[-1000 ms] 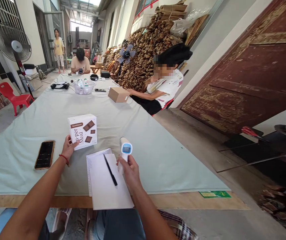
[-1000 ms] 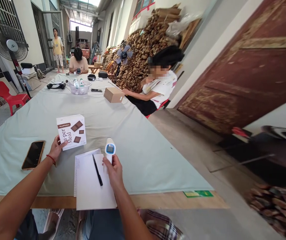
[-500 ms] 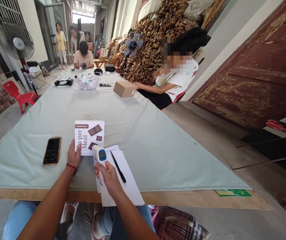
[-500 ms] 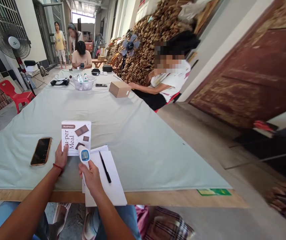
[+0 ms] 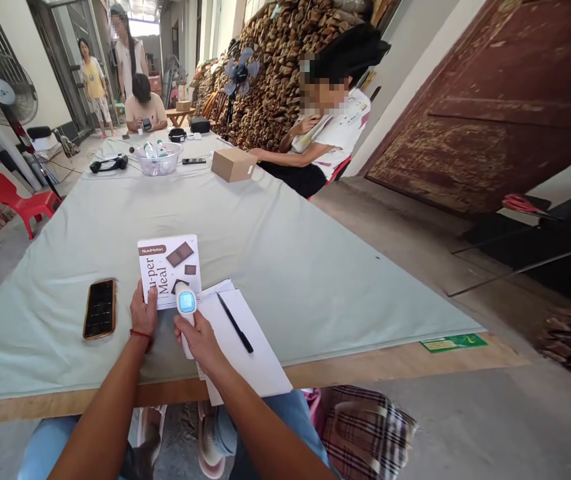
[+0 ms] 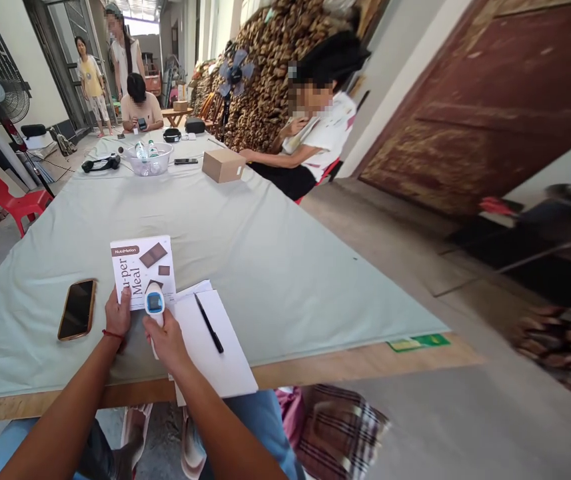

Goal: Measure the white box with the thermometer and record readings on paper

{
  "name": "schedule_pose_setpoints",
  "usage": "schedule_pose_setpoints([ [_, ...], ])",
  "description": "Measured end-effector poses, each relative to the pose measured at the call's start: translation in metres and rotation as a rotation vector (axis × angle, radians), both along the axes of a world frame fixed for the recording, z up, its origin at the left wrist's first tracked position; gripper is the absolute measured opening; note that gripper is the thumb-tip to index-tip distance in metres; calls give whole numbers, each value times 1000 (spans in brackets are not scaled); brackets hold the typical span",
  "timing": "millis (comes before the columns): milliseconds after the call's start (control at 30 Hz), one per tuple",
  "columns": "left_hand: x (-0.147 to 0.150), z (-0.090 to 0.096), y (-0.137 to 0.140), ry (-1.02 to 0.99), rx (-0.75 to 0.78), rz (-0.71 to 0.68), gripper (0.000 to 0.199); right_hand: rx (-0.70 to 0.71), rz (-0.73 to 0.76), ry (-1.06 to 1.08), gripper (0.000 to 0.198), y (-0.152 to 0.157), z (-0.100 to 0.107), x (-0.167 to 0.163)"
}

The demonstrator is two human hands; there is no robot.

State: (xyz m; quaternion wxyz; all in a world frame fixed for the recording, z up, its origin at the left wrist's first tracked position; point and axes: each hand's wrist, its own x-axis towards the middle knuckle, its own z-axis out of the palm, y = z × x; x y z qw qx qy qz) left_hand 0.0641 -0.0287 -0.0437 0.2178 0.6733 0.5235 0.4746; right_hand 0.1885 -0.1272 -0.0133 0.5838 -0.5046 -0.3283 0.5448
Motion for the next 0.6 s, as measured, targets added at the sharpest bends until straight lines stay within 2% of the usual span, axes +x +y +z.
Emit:
schedule_pose_setpoints([
  [600, 0, -6, 0, -55, -3, 0, 53, -31, -3, -56, 26, -2, 0, -1],
])
